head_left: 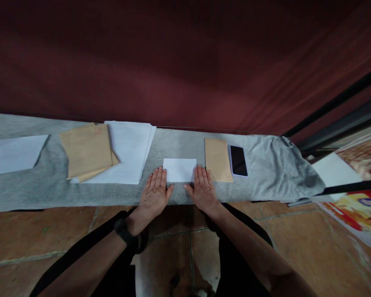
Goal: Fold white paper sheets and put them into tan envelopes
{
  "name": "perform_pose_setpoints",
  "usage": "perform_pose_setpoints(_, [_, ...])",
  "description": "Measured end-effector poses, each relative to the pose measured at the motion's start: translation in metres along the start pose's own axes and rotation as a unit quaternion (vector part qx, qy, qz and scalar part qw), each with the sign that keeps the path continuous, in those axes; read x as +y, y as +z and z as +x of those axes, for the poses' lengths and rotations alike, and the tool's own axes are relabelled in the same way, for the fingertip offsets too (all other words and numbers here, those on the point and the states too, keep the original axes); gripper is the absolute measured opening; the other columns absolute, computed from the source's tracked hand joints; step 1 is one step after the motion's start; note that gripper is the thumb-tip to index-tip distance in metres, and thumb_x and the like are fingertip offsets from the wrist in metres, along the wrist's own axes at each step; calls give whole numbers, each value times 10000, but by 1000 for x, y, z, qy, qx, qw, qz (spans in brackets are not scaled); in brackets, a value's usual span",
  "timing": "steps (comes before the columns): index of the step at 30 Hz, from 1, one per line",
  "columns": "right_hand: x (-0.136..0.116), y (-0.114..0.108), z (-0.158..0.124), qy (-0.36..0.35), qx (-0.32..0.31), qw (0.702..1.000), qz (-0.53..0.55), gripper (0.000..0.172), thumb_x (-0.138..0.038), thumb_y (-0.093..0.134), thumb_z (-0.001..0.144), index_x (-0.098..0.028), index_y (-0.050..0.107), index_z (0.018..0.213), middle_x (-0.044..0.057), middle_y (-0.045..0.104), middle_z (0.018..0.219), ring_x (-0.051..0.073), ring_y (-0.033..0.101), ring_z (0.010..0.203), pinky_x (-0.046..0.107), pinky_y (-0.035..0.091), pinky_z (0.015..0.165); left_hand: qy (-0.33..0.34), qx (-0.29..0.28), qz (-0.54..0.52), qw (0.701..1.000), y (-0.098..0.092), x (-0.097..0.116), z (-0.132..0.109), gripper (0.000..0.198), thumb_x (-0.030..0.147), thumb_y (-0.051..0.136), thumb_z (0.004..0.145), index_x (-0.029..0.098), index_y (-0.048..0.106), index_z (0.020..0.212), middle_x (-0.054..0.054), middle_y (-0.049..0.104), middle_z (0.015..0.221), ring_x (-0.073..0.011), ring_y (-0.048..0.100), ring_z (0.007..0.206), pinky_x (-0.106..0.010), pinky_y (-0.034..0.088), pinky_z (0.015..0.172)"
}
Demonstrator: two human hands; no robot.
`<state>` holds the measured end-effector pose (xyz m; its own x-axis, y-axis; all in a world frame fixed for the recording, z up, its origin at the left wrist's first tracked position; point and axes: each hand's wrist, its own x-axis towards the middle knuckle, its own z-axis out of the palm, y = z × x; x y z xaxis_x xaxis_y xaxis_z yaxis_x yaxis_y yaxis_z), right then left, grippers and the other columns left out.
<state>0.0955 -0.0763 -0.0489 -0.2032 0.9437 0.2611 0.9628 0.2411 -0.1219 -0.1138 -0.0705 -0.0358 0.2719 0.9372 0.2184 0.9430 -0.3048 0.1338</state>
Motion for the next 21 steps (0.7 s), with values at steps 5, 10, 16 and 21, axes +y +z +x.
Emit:
perform_pose_setpoints(5, [1, -3, 2, 16, -9, 1000, 4, 823, -546, 402, 1046, 65, 254, 1578, 274, 252, 1653, 358, 210, 1562, 534, 188, 1276, -15, 4, -6, 1000, 0, -1, 1, 674, 405, 341, 1019, -23, 373, 1539, -253, 364, 1608, -341, 318, 1529, -524, 266, 1256])
perform_pose_setpoints(10, [-1, -11, 12, 35, -18, 999, 21, 776, -538, 376, 1058, 34, 294, 1577, 256, 245, 1659, 355, 215, 1563, 541, 196, 1270, -14, 11, -10, 1000, -2, 2, 7, 659, 386, 300, 1034, -37, 371, 1535, -256, 340, 1621, -338, 273, 1546, -523, 237, 1268])
perform_pose_setpoints(16, [-14, -15, 32, 6, -90, 991, 100, 658, -502, 227, 1091, -88, 350, 1587, 137, 282, 1676, 275, 247, 1563, 473, 202, 1279, 60, -27, -24, 998, 0, 14, 25, 617, 330, 278, 1034, 16, 354, 1559, -190, 342, 1644, -272, 232, 1567, -478, 222, 1284])
perform_pose_setpoints(21, [-23, -15, 47, 14, -130, 983, 127, 641, -466, 192, 1096, -83, 352, 1585, 132, 290, 1674, 252, 228, 1570, 451, 162, 1287, 66, -60, -15, 996, 5, 24, 38, 603, 228, 244, 1006, -5, 357, 1551, -195, 348, 1640, -261, 246, 1562, -471, 216, 1285])
